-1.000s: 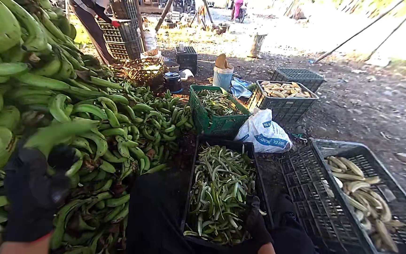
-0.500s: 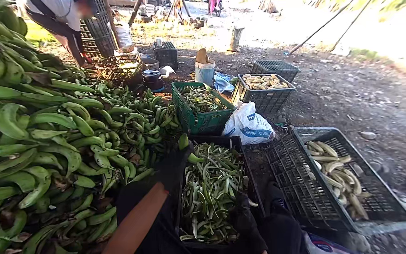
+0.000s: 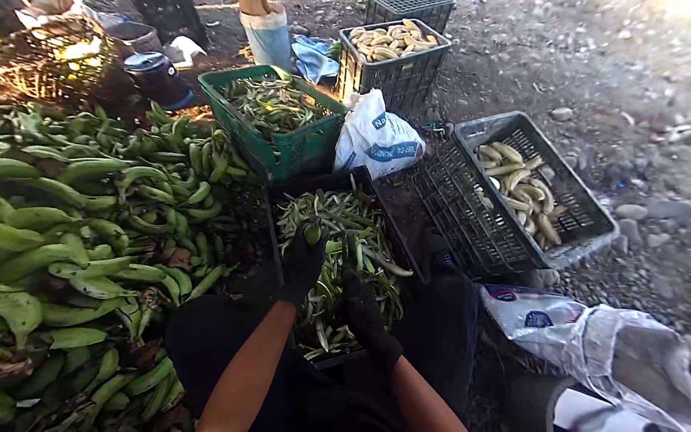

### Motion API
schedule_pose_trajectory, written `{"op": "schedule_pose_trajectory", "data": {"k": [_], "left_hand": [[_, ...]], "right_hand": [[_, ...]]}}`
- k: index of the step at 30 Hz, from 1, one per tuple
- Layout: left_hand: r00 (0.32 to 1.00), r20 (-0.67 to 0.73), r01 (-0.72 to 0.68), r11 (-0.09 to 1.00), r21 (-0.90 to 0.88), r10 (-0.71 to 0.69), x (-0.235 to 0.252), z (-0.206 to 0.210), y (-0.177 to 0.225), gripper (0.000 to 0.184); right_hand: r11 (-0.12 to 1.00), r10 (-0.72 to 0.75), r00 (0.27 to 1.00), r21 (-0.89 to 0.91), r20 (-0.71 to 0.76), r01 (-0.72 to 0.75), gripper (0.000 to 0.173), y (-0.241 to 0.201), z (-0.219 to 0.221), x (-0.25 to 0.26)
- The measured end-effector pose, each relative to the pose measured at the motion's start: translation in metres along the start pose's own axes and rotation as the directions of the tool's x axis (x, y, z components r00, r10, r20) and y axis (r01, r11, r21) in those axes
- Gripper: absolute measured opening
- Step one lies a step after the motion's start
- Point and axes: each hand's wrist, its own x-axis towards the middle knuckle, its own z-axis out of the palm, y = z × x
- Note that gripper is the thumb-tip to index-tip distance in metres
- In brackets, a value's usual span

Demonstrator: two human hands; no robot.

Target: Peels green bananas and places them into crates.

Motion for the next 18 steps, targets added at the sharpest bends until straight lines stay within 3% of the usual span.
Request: {"op": "schedule_pose_trajectory", "data": {"k": [2,4,6,7,9,11,13,15,18], "left_hand": [[0.997,0.009,-0.071,0.997,-0.008,0.071,0.0,0.003,-0.006,0.046],[0.991,0.0,-0.13,0.991,-0.012,0.13,-0.001,0.004,-0.005,0.045],[0.984,-0.021,-0.178,0.984,-0.029,0.178,-0.002,0.005,-0.002,0.045],[0.981,-0.037,-0.193,0.98,-0.051,0.191,-0.002,0.005,-0.003,0.044],[0.972,-0.099,-0.223,0.968,-0.117,0.212,-0.006,0.007,-0.004,0.044],[0.971,-0.174,-0.195,0.962,-0.192,0.162,-0.004,0.005,0.001,0.045],[0.978,-0.191,-0.136,0.951,-0.276,0.084,0.009,-0.005,0.011,0.046],[0.99,-0.135,-0.089,0.93,-0.356,0.043,0.01,-0.016,0.011,0.046],[0.999,-0.038,-0.044,0.886,-0.462,0.029,0.013,-0.024,0.005,0.042]], "right_hand": [[0.974,-0.217,0.976,0.062,-0.003,0.217,0.056,-0.039,-0.001,-0.003],[0.889,-0.448,0.891,0.072,-0.078,0.453,0.067,-0.068,-0.001,-0.005],[0.856,-0.5,0.85,0.05,-0.167,0.514,0.067,-0.072,0.002,0.001],[0.898,-0.435,0.886,-0.002,-0.163,0.441,0.06,-0.055,0.002,0.007],[0.977,-0.057,0.997,-0.208,-0.055,0.044,0.053,0.009,0.001,0.012],[0.944,0.263,0.965,-0.211,0.019,-0.253,0.058,0.083,0.007,0.0],[0.901,0.431,0.901,-0.065,0.05,-0.428,0.058,0.109,0.012,-0.015],[0.919,0.394,0.918,-0.033,0.056,-0.392,0.057,0.103,0.009,-0.02],[0.992,0.014,1.0,-0.122,-0.019,-0.016,0.056,0.067,-0.011,0.003]]}}
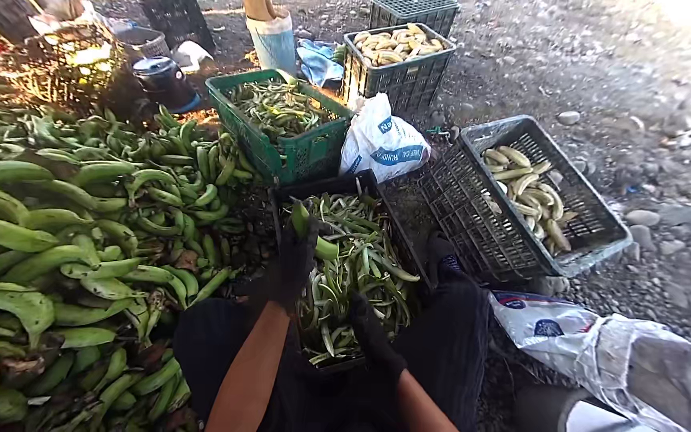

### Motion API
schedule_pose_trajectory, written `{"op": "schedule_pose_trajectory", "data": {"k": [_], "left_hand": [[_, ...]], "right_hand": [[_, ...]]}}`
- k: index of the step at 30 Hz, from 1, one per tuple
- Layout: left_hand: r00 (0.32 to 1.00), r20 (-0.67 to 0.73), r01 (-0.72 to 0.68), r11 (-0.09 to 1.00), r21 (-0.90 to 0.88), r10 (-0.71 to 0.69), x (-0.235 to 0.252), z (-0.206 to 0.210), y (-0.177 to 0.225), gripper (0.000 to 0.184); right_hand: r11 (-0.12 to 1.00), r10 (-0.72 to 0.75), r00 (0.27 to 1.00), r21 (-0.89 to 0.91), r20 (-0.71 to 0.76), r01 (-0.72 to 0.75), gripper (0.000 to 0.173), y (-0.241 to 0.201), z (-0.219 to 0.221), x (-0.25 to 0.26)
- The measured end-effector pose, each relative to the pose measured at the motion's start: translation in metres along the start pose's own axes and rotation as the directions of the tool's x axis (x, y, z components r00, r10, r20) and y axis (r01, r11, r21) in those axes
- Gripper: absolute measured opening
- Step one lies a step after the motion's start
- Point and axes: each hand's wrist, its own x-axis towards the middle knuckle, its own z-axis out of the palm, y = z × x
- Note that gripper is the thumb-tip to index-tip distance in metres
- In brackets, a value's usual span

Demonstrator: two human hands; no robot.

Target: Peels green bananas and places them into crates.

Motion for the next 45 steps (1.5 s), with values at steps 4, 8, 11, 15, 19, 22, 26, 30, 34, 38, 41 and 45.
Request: {"op": "schedule_pose_trajectory", "data": {"k": [4,8,11,15,19,22,26,30,34,38,41,45], "left_hand": [[0.981,0.174,0.126,0.963,-0.239,-0.086,0.0,-0.008,-0.007,0.073],[0.952,0.286,0.195,0.937,-0.29,-0.11,-0.007,-0.014,-0.006,0.09],[0.933,0.342,0.222,0.924,-0.311,-0.109,-0.007,-0.019,-0.01,0.096],[0.964,0.226,0.183,0.964,-0.194,-0.137,-0.011,-0.012,-0.009,0.092],[0.977,0.061,0.213,0.967,-0.139,-0.206,-0.009,0.003,-0.012,0.074],[0.984,0.007,0.178,0.983,0.039,-0.178,-0.014,0.005,-0.013,0.061],[0.97,0.079,0.232,0.972,-0.03,-0.229,-0.021,0.004,-0.008,0.061],[0.953,0.226,0.267,0.91,-0.318,-0.201,-0.008,-0.009,-0.005,0.058],[0.972,0.202,0.15,0.976,-0.159,-0.117,-0.003,-0.019,-0.003,0.058],[0.972,0.2,0.162,0.969,-0.186,-0.124,-0.006,-0.013,-0.003,0.052],[0.971,0.179,0.198,0.948,-0.249,-0.156,-0.013,-0.001,0.002,0.055],[0.969,0.174,0.216,0.943,-0.252,-0.176,-0.021,0.013,0.006,0.045]], "right_hand": [[0.873,-0.361,0.93,-0.326,0.073,0.364,0.079,-0.047,-0.035,0.03],[0.622,-0.289,0.929,-0.692,0.232,0.367,0.079,-0.087,-0.045,0.031],[0.523,-0.412,0.893,-0.757,0.178,0.392,0.068,-0.082,-0.04,0.03],[0.635,-0.279,0.957,-0.732,0.08,0.246,0.061,-0.087,-0.027,0.036],[0.678,-0.144,0.98,-0.735,-0.14,-0.005,0.056,-0.092,-0.006,0.06],[0.685,-0.068,0.963,-0.714,-0.262,-0.146,0.059,-0.098,0.0,0.08],[0.755,-0.191,0.942,-0.655,-0.275,-0.038,0.045,-0.109,-0.024,0.091],[0.72,-0.239,0.965,-0.686,-0.106,0.103,0.048,-0.116,-0.037,0.071],[0.624,-0.163,0.98,-0.758,0.111,0.189,0.059,-0.11,-0.035,0.035],[0.652,-0.169,0.976,-0.726,0.14,0.217,0.066,-0.102,-0.038,0.031],[0.702,-0.189,0.982,-0.697,0.011,0.143,0.062,-0.103,-0.03,0.046],[0.739,-0.123,0.976,-0.673,-0.179,-0.03,0.057,-0.111,-0.023,0.07]]}}
